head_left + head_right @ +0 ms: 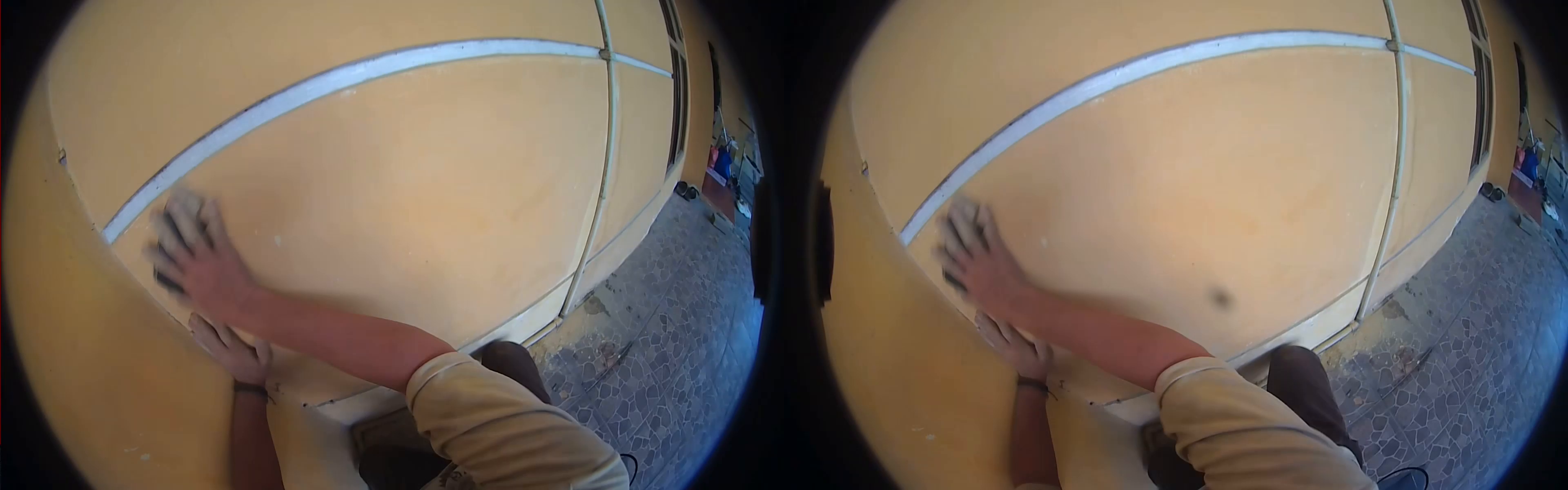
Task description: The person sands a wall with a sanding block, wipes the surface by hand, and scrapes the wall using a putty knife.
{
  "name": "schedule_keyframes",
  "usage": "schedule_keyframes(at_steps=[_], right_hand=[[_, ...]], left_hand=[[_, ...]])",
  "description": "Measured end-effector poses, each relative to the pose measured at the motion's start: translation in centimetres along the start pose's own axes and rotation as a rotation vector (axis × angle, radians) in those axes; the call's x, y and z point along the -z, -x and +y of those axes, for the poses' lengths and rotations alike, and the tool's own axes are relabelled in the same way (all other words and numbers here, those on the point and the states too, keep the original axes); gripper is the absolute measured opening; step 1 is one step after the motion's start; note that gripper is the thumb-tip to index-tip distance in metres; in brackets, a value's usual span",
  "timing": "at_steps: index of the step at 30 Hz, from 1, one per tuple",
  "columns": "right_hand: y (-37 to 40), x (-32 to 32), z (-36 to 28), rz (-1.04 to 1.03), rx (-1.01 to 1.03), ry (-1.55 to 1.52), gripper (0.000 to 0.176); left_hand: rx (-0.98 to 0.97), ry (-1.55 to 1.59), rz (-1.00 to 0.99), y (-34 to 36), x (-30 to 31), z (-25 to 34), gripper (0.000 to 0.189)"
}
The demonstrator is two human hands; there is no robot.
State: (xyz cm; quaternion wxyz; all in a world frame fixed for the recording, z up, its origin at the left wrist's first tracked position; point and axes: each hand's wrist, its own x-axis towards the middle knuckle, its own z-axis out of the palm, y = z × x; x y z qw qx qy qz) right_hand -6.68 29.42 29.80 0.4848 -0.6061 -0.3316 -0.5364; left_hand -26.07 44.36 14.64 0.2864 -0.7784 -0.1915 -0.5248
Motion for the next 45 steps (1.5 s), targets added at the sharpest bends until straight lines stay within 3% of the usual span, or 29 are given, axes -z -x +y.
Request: schedule_keyframes(at_steps=[3,4,6,7,9,11,12,15,18,19,20,21,23,24,26,28,31,33,35,36,38,39,42,43,45], right_hand=[[2.0,-1.7,-2.3,-0.153,0.361,-0.367,0.048],[0.8,1.0,1.7,-0.168,0.35,-0.228,0.048],[-2.8,8.4,13.0,-0.015,0.043,0.101,0.048],[-4.3,11.3,18.3,0.128,-0.146,0.079,0.048],[-5.0,11.8,23.0,0.428,-0.42,0.289,0.048],[-4.9,8.5,14.6,0.373,-0.496,0.273,0.048],[-3.4,5.1,8.3,0.268,-0.377,0.216,0.048],[5.0,-5.3,-7.6,0.034,0.266,-0.091,0.048],[5.1,-2.9,-4.7,-0.257,0.548,-0.314,0.045],[3.9,-1.5,-0.4,-0.197,0.41,-0.222,0.047],[1.7,2.7,6.1,-0.202,0.401,-0.004,0.058],[-0.6,7.6,9.9,-0.206,0.06,0.32,0.069],[-3.8,13.8,19.5,0.018,-0.449,-0.056,0.075],[-5.1,13.9,19.8,0.44,-0.429,0.252,0.068],[-5.0,13.3,19.3,0.325,-0.594,0.259,0.064],[-3.7,6.7,9.7,0.261,-0.437,0.252,0.065],[3.4,-3.7,-7.0,0.013,0.19,-0.027,0.067],[5.4,-3.0,-7.8,-0.208,0.476,-0.254,0.069],[3.9,1.2,0.8,-0.382,0.414,-0.101,0.071],[1.9,4.6,5.7,-0.492,0.205,0.123,0.073],[-1.4,8.7,17.5,0.17,-0.051,0.253,0.075],[-3.3,11.7,19.9,0.209,-0.216,0.015,0.074],[-4.0,7.5,14.0,0.476,-0.779,0.468,0.063],[-3.0,5.7,9.6,0.394,-0.649,0.386,0.063],[1.5,0.1,-1.8,0.198,-0.163,0.127,0.064]], left_hand=[[-0.015,0.016,0.002,1.6,0.4,-0.9,0.084],[-0.004,0.024,0.03,1.3,0.0,-0.6,0.083],[0.005,0.029,0.088,1.0,-0.6,-0.3,0.081],[0.011,0.025,0.071,0.8,-0.6,-0.2,0.081],[0.021,0.018,0.048,0.7,-0.3,0.1,0.081],[0.039,0.017,0.059,1.4,-0.5,0.1,0.081],[0.03,0.019,0.076,1.1,-0.9,-0.1,0.081],[-0.001,0.011,0.086,1.2,-1.0,-0.4,0.08],[-0.015,0.027,0.09,1.2,-1.0,-0.5,0.079],[-0.015,0.032,0.097,1.1,-1.0,-0.4,0.078],[-0.008,0.035,0.109,0.9,-1.0,-0.1,0.078],[-0.004,0.038,0.12,1.0,-1.0,0.0,0.077],[-0.001,0.054,0.123,1.4,-1.3,0.0,0.078],[0.0,0.056,0.132,1.2,-1.4,0.0,0.078],[0.018,0.046,0.069,1.4,-0.8,0.2,0.08],[0.034,0.026,0.065,1.2,-0.9,-0.3,0.081],[-0.006,0.044,0.077,2.5,-1.8,-0.2,0.084],[-0.05,0.036,0.092,3.4,-2.5,-1.2,0.084],[-0.01,0.078,0.059,3.0,-1.7,-0.7,0.084],[0.028,0.087,0.052,2.7,-1.5,-0.3,0.084],[0.04,0.081,0.052,2.7,-1.7,-0.1,0.085],[0.049,0.082,0.045,2.9,-1.8,-0.1,0.085],[0.05,0.114,0.093,3.2,-2.4,-0.1,0.085],[0.107,0.05,0.025,3.3,-2.1,-0.5,0.085],[0.151,-0.002,-0.113,4.6,-1.7,-0.6,0.085]])
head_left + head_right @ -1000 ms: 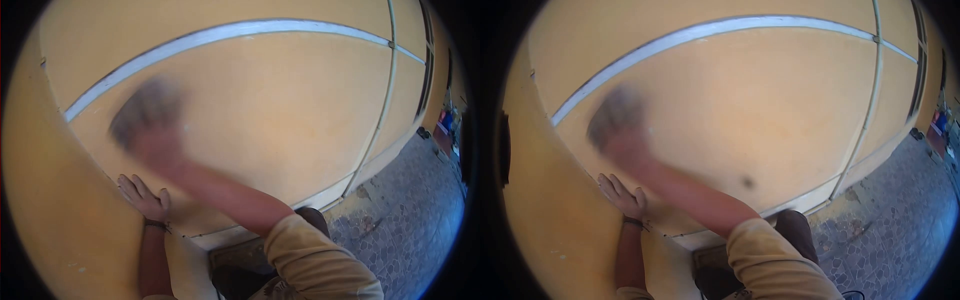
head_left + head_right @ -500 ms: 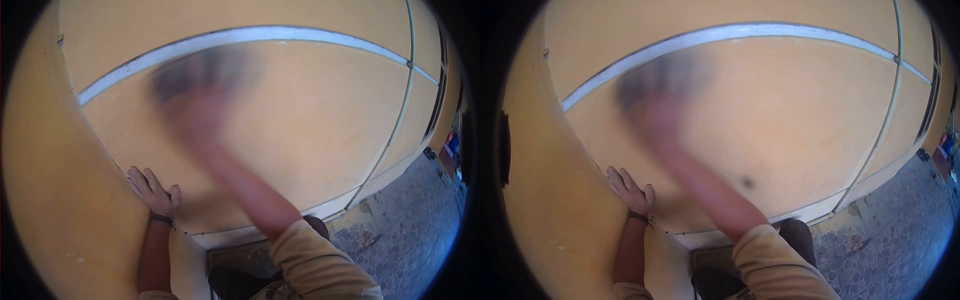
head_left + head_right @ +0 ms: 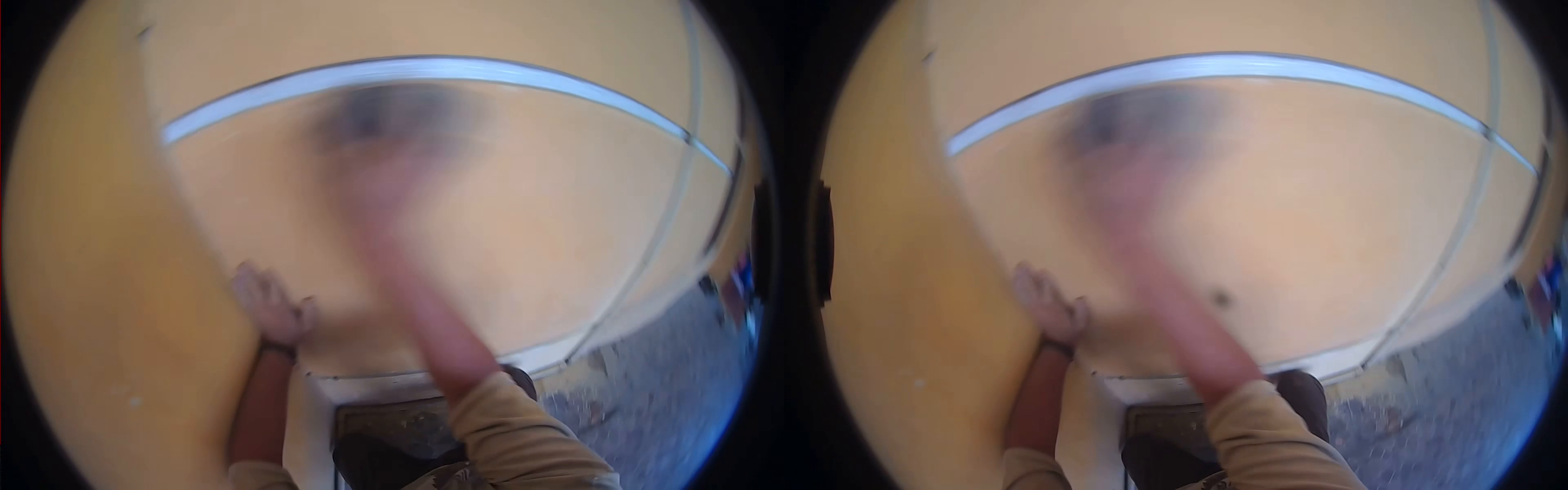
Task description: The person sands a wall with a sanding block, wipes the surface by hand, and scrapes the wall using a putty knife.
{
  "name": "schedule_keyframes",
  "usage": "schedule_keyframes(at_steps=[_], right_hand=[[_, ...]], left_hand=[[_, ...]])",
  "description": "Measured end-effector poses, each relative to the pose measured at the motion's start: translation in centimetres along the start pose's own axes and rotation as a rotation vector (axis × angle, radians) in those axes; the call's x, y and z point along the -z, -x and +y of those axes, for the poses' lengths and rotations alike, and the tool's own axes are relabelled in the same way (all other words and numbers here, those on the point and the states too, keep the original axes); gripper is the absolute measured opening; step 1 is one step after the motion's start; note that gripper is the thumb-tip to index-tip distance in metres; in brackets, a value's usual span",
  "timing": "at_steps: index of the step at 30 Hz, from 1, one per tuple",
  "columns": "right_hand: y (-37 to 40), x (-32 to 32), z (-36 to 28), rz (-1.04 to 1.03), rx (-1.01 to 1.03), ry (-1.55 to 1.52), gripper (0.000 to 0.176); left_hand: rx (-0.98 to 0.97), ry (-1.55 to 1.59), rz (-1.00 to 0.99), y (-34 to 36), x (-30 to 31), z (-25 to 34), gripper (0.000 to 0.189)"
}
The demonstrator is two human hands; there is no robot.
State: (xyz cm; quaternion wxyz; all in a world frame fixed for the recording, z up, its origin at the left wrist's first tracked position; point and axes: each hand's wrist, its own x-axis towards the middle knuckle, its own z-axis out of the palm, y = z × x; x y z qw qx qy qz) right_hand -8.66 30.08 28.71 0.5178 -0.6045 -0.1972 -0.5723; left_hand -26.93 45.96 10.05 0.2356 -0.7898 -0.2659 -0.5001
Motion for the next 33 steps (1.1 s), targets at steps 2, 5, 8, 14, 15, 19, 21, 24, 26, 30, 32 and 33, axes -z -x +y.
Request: schedule_keyframes(at_steps=[2,5,8,14,15,19,21,24,26,30,32,33], right_hand=[[5.4,-2.6,-6.5,-0.193,0.468,-0.276,0.065],[2.5,-1.2,0.2,-0.384,0.81,-0.387,0.067],[-9.4,4.8,14.5,-0.188,0.534,0.118,0.068],[-11.8,4.8,18.3,0.044,-0.27,-0.131,0.061],[-8.7,0.5,14.8,0.034,-0.222,-0.24,0.053],[-1.5,2.8,8.3,-0.439,0.823,-0.321,0.055],[-5.3,4.3,15.6,-0.444,0.804,-0.399,0.065],[-15.4,9.4,29.4,-0.048,0.195,0.009,0.058],[-20.0,11.5,37.0,0.487,-0.065,0.099,0.045],[-14.6,5.4,25.2,0.186,-0.006,-0.04,0.048],[-7.2,5.9,17.4,-0.384,0.62,0.016,0.064],[-7.2,6.5,19.0,-0.415,0.701,-0.118,0.063]], left_hand=[[-0.146,-0.149,-0.048,0.5,-0.6,-0.9,0.086],[-0.034,-0.164,-0.158,0.3,0.9,0.1,0.086],[0.021,-0.048,-0.059,0.6,-0.2,0.6,0.087],[0.048,-0.139,-0.114,-0.2,1.7,2.0,0.088],[0.036,-0.159,-0.144,-0.3,2.1,2.0,0.088],[0.02,-0.195,-0.309,-1.2,4.5,2.9,0.09],[0.038,-0.2,-0.356,-0.9,5.6,3.0,0.092],[0.089,-0.23,-0.358,-0.8,5.8,4.3,0.093],[0.21,-0.339,-0.4,-1.3,5.6,6.8,0.093],[0.23,-0.072,0.17,-0.8,-0.6,9.7,0.087],[0.209,0.033,0.23,-4.6,-0.7,15.2,0.083],[0.099,0.132,0.197,-7.6,1.3,17.6,0.074]])
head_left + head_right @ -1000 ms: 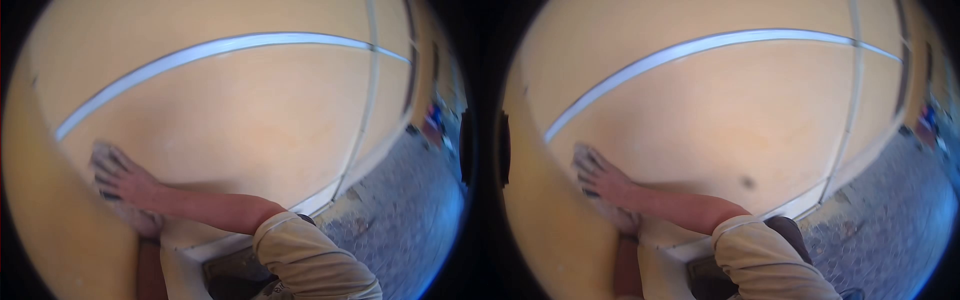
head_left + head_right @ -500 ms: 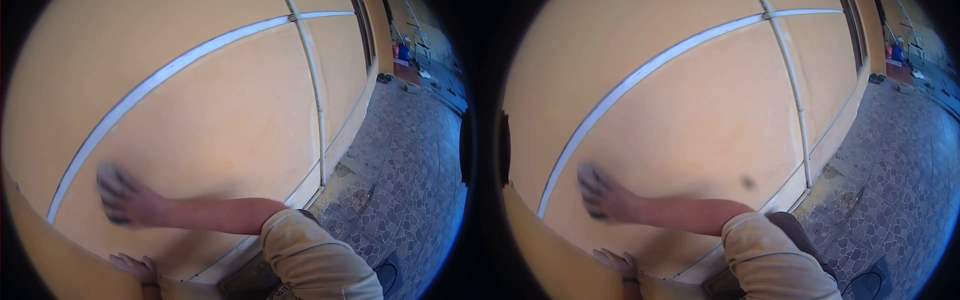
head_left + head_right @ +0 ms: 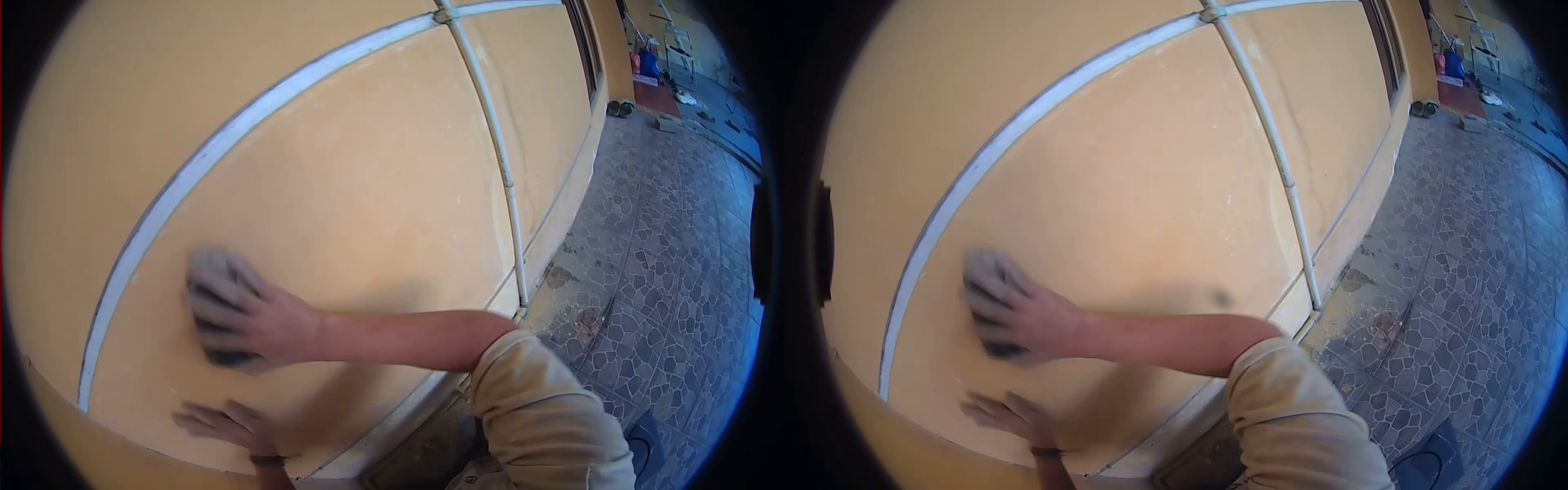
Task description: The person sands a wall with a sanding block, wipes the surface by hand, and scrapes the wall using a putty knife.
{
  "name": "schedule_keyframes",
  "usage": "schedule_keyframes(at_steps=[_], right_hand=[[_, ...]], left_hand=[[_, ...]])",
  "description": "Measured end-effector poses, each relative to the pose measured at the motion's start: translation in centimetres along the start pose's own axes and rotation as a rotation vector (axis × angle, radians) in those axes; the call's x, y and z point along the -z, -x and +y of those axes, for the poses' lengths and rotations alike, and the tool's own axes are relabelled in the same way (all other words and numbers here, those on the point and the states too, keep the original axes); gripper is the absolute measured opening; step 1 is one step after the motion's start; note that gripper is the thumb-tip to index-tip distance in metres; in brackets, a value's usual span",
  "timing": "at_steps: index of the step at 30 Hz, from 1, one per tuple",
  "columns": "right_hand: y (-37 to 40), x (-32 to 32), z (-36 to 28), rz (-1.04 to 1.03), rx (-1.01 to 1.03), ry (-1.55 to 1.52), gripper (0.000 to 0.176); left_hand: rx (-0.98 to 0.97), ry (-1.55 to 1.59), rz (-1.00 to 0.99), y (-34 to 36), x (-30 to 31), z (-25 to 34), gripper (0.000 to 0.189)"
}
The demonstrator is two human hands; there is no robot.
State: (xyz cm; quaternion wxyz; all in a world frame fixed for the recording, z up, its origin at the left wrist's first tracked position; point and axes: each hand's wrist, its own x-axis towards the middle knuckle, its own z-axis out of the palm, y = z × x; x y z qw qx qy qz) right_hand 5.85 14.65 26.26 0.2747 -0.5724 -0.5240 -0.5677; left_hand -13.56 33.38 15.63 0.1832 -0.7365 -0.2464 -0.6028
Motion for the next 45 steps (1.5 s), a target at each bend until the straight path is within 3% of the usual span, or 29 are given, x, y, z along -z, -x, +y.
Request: schedule_keyframes(at_steps=[2,4,5,7,9,11,12,13,16,19,21,22,23,24,25,27,30,33,35,37,38,39,41,42,44,45], right_hand=[[2.7,2.0,4.2,0.045,0.237,-0.223,0.062],[3.0,6.3,11.0,0.106,-0.117,0.043,0.068],[2.9,8.3,14.1,0.257,-0.33,0.153,0.072],[3.1,10.3,20.9,0.592,-0.667,0.204,0.062],[2.0,9.4,20.9,0.706,-0.806,0.356,0.063],[-0.3,6.1,12.7,0.565,-0.588,0.014,0.063],[0.3,2.2,8.0,0.351,-0.467,0.06,0.065],[1.5,1.1,3.1,0.066,-0.041,0.032,0.068],[3.4,4.3,8.1,-0.033,0.2,-0.153,0.069],[3.8,11.7,20.5,0.242,-0.489,0.139,0.067],[4.1,12.0,23.4,0.615,-0.591,0.309,0.067],[2.6,9.6,21.0,0.717,-0.737,0.381,0.064],[1.3,8.6,18.0,0.583,-0.702,0.213,0.058],[0.5,5.4,13.8,0.595,-0.492,0.081,0.054],[0.5,2.3,9.3,0.416,-0.239,0.056,0.056],[2.7,2.4,5.5,0.155,0.13,-0.189,0.064],[3.3,7.2,14.7,0.17,-0.072,0.066,0.071],[4.0,11.9,23.1,0.604,-0.66,0.267,0.073],[1.4,8.7,18.6,0.646,-0.851,0.243,0.068],[0.7,4.1,9.0,0.447,-0.427,0.045,0.059],[0.5,3.8,4.3,0.178,-0.29,-0.121,0.051],[1.5,3.3,4.8,0.155,-0.142,-0.154,0.054],[4.0,2.3,6.8,0.111,0.176,-0.229,0.059],[4.7,5.6,9.9,-0.015,-0.004,-0.063,0.073],[7.8,10.4,18.0,0.221,-0.542,0.066,0.07],[7.4,9.5,17.1,0.28,-0.585,0.07,0.069]], left_hand=[[-0.107,0.027,-0.02,-6.2,1.4,2.3,0.069],[-0.208,0.077,0.059,-10.9,2.3,1.8,0.068],[-0.224,0.019,0.095,-11.9,1.8,1.7,0.068],[-0.264,-0.098,0.158,-12.8,1.3,1.4,0.068],[-0.204,-0.079,0.171,-12.8,1.0,2.2,0.066],[-0.188,-0.073,0.166,-12.7,1.2,2.8,0.065],[-0.179,-0.058,0.159,-12.6,1.1,3.1,0.065],[-0.176,-0.05,0.15,-12.7,1.2,3.2,0.065],[-0.316,-0.079,0.074,-12.7,2.6,0.4,0.066],[-0.369,-0.112,0.074,-12.3,2.9,-2.6,0.067],[-0.334,-0.122,0.132,-12.0,2.3,-2.5,0.068],[-0.306,-0.118,0.144,-12.2,2.1,-1.8,0.068],[-0.269,-0.11,0.167,-12.2,1.7,-0.8,0.069],[-0.234,-0.103,0.186,-12.3,1.4,0.2,0.069],[-0.242,-0.101,0.177,-12.9,1.2,1.3,0.069],[-0.252,-0.107,0.152,-13.8,1.3,2.8,0.069],[-0.412,-0.083,0.078,-15.2,2.5,1.8,0.068],[-0.408,-0.135,0.185,-15.1,1.7,2.3,0.066],[-0.357,-0.114,0.207,-15.0,1.4,3.7,0.064],[-0.293,-0.067,0.202,-15.0,1.4,5.0,0.065],[-0.258,-0.042,0.17,-15.2,1.4,5.2,0.066],[-0.224,-0.024,0.128,-15.3,1.5,5.0,0.067],[-0.333,-0.07,0.067,-14.8,2.2,2.6,0.067],[-0.383,-0.099,0.04,-14.5,2.6,1.0,0.067],[-0.418,-0.114,0.07,-13.2,2.6,-2.6,0.067],[-0.435,-0.123,0.076,-12.3,2.6,-3.9,0.066]])
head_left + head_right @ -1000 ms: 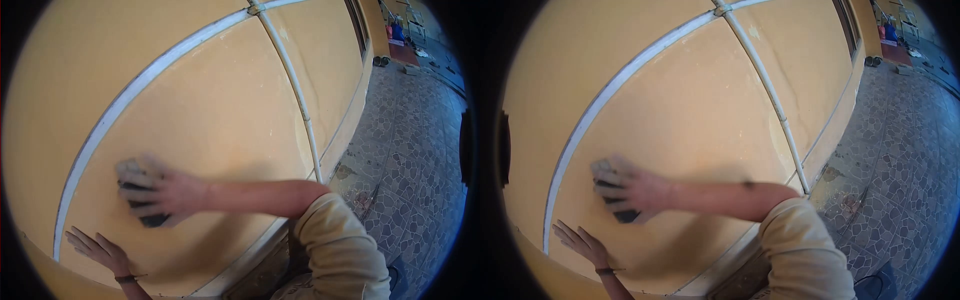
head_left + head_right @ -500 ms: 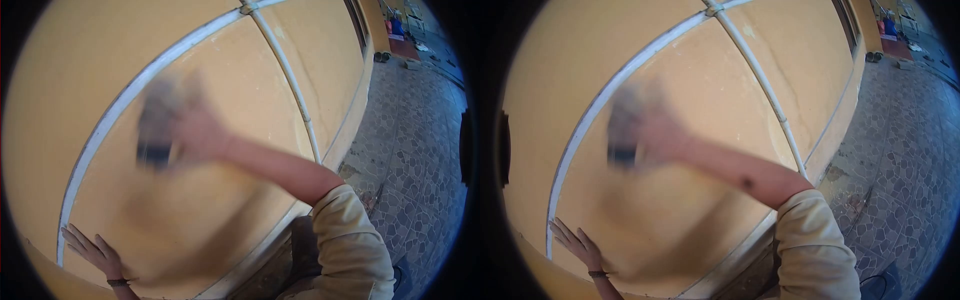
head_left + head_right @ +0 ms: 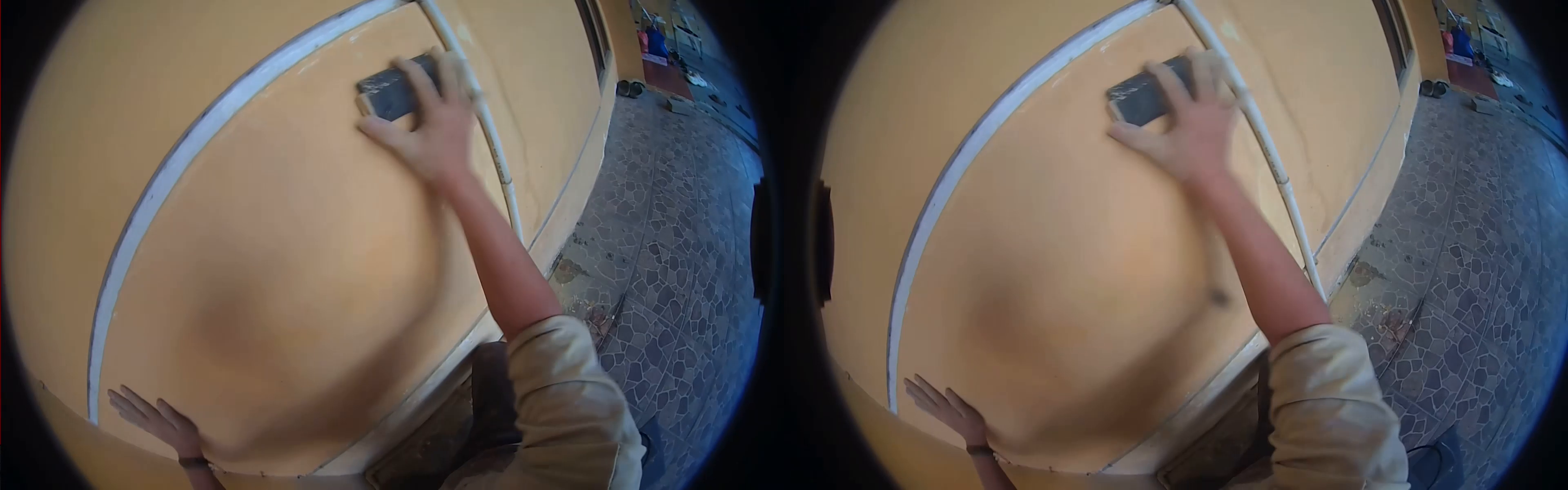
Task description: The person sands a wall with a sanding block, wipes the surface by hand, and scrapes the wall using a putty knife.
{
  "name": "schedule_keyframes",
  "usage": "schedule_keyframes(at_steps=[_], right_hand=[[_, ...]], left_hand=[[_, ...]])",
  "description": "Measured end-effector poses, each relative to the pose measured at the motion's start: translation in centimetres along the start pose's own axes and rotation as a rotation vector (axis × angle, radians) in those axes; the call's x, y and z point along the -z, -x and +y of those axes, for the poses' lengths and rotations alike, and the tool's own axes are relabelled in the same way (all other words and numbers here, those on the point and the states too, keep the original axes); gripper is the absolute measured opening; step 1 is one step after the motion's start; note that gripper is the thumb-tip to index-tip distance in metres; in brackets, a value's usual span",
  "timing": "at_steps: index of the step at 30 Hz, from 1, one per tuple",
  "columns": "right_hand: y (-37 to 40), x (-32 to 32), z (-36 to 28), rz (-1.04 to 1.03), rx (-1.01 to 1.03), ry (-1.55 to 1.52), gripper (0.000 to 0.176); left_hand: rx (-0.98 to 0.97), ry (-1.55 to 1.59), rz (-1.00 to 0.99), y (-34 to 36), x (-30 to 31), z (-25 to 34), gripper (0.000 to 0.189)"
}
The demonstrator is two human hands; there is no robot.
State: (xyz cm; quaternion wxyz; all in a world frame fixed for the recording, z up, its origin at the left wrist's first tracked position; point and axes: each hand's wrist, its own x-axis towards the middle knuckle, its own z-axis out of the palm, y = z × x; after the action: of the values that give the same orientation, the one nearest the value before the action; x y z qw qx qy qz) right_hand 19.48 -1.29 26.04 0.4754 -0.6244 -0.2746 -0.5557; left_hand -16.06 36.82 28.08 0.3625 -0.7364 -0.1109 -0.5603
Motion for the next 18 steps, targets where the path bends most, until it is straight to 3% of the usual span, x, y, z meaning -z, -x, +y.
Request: schedule_keyframes(at_steps=[4,6,8,10,12,15,17,18], right_hand=[[1.7,-4.2,-7.4,0.252,-0.168,0.004,0.066],[6.1,-5.7,-14.1,-0.142,0.425,-0.092,0.068],[6.6,-5.5,-10.6,-0.184,0.559,-0.181,0.071],[4.1,-2.8,-4.5,-0.219,0.506,-0.103,0.075],[0.8,1.6,1.4,-0.056,0.005,0.183,0.073],[0.5,-1.1,0.8,0.486,-0.334,0.132,0.065],[2.0,-4.3,-7.8,0.34,-0.244,-0.114,0.053],[4.1,-7.0,-11.6,0.224,0.082,-0.046,0.058]], left_hand=[[0.182,0.006,0.033,-0.2,-0.5,2.4,0.066],[0.173,0.023,0.011,-0.4,-0.1,2.2,0.066],[0.148,0.029,-0.037,0.2,0.1,1.6,0.066],[0.069,0.01,-0.117,1.7,1.0,-1.1,0.067],[0.111,-0.005,-0.089,2.8,0.6,-1.8,0.069],[0.22,0.012,0.032,2.9,-0.1,0.7,0.07],[0.32,0.036,0.06,2.7,-0.7,2.2,0.068],[0.339,0.041,0.065,2.3,-1.1,2.4,0.068]])
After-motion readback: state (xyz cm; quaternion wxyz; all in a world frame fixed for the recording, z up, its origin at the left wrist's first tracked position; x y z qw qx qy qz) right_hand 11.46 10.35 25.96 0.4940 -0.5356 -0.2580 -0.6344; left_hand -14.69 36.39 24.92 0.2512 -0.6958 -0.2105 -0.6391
